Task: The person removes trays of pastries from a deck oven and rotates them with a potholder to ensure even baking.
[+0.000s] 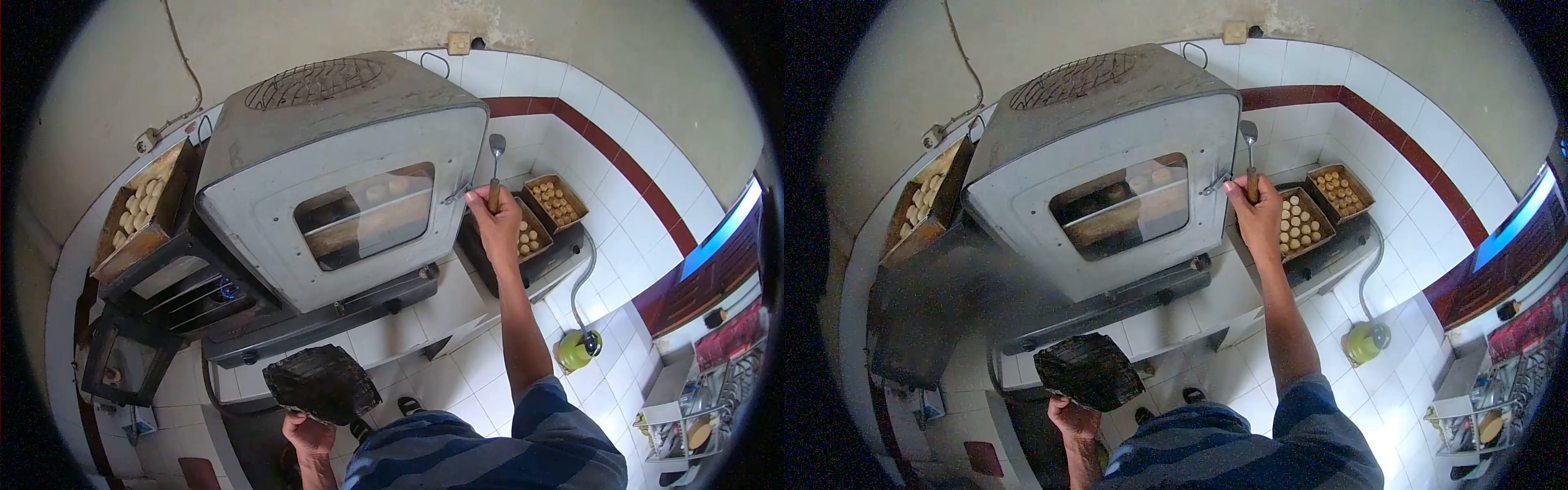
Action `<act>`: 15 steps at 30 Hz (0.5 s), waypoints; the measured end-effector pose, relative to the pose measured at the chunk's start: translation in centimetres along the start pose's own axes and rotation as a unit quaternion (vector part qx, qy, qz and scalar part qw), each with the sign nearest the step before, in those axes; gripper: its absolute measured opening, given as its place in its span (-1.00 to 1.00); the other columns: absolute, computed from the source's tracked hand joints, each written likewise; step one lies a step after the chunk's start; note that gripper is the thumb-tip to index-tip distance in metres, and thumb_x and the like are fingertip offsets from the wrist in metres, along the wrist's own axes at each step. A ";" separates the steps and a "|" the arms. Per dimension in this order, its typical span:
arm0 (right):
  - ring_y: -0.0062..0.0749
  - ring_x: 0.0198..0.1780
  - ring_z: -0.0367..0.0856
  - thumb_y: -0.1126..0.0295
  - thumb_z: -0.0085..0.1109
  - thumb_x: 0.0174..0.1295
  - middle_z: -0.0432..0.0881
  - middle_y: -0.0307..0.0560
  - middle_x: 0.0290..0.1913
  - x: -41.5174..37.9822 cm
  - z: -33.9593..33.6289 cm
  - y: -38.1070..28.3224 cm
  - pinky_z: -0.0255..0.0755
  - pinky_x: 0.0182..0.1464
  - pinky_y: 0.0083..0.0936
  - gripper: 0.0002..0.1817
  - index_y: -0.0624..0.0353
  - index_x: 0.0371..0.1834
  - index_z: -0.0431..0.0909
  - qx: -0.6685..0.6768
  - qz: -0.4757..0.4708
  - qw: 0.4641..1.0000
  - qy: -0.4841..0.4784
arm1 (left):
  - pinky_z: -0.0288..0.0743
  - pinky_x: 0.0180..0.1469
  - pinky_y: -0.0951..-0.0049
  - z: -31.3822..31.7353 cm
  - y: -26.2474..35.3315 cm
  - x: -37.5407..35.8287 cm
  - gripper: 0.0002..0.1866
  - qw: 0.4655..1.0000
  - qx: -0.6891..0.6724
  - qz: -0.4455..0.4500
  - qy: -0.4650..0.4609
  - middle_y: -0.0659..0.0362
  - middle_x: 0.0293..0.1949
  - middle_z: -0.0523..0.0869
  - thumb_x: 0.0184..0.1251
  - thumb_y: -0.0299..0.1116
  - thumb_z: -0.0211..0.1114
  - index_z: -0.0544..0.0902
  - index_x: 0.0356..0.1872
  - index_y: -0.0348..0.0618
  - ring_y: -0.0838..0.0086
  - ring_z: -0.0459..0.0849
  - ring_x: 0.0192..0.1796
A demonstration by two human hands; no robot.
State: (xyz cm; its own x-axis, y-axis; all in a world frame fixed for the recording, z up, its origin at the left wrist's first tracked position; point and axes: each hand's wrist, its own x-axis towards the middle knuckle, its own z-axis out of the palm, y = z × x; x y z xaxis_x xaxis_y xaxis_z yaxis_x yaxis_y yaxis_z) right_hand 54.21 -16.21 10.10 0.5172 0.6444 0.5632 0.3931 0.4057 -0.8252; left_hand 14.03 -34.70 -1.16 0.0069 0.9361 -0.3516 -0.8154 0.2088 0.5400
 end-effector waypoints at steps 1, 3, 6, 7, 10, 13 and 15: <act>-0.70 -0.40 0.38 0.40 0.43 0.29 0.53 -0.35 -0.46 0.2 0.0 -0.1 0.31 -0.31 -0.64 -0.81 0.24 -0.30 0.59 0.000 0.000 1.000 0.000 | 0.52 0.13 0.04 -0.2 -0.1 0.1 -0.52 1.000 -0.001 0.003 0.007 0.27 -0.02 0.75 -0.12 -0.20 0.22 0.72 -0.05 0.05 0.25 0.68 0.08; -0.71 -0.41 0.36 0.41 0.45 0.26 0.52 -0.37 -0.47 0.5 0.0 -0.2 0.31 -0.32 -0.64 -0.80 0.23 -0.34 0.57 0.011 -0.009 1.000 -0.009 | 0.52 0.13 0.05 -0.3 -0.3 0.2 -0.52 1.000 -0.003 0.006 0.015 0.27 -0.03 0.75 -0.12 -0.20 0.22 0.71 -0.06 0.04 0.25 0.68 0.08; -0.71 -0.40 0.37 0.39 0.46 0.25 0.52 -0.38 -0.46 0.6 0.1 1.0 0.31 -0.31 -0.65 -0.78 0.24 -0.34 0.57 0.057 0.013 0.998 -0.005 | 0.53 0.11 0.06 -0.4 -0.6 0.4 -0.54 1.000 0.005 0.013 0.010 0.28 -0.05 0.75 -0.11 -0.20 0.21 0.71 -0.07 0.04 0.26 0.69 0.06; -0.71 -0.40 0.37 0.39 0.46 0.25 0.52 -0.38 -0.46 0.5 0.2 1.4 0.31 -0.31 -0.65 -0.78 0.24 -0.34 0.57 0.057 0.013 0.998 -0.005 | 0.53 0.11 0.06 -0.7 -0.7 0.5 -0.55 1.000 -0.004 0.006 0.001 0.28 -0.05 0.75 -0.10 -0.20 0.21 0.71 -0.07 0.04 0.26 0.68 0.06; -0.71 -0.39 0.37 0.38 0.46 0.26 0.52 -0.39 -0.45 -0.1 0.2 1.9 0.30 -0.30 -0.66 -0.78 0.24 -0.32 0.58 0.078 0.024 0.997 0.002 | 0.51 0.10 0.07 0.1 -0.8 0.2 -0.57 1.000 -0.013 0.002 -0.003 0.28 -0.06 0.73 -0.07 -0.19 0.21 0.70 -0.07 0.05 0.27 0.67 0.05; -0.71 -0.37 0.36 0.37 0.45 0.27 0.52 -0.38 -0.43 -0.8 0.1 1.7 0.30 -0.29 -0.64 -0.78 0.25 -0.30 0.60 0.069 0.038 0.997 0.012 | 0.50 0.10 0.09 0.0 -0.5 -0.2 -0.59 1.000 0.005 0.008 0.000 0.29 -0.07 0.71 -0.04 -0.18 0.21 0.68 -0.08 0.06 0.29 0.65 0.04; -0.69 -0.35 0.38 0.36 0.42 0.31 0.54 -0.35 -0.40 -1.3 0.0 1.7 0.33 -0.27 -0.62 -0.80 0.27 -0.26 0.62 0.076 0.054 0.996 0.010 | 0.49 0.11 0.10 0.1 -0.3 -0.5 -0.60 1.000 0.023 0.015 -0.002 0.29 -0.07 0.70 -0.02 -0.18 0.21 0.68 -0.08 0.06 0.31 0.64 0.04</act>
State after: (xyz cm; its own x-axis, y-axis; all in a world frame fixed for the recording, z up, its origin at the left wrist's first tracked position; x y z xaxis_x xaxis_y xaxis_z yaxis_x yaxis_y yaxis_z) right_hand 54.23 -16.34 8.01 0.5666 0.6766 0.4703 0.2152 0.4294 -0.8771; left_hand 14.29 -35.19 -1.07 -0.0149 0.9435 -0.3312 -0.7880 0.1928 0.5847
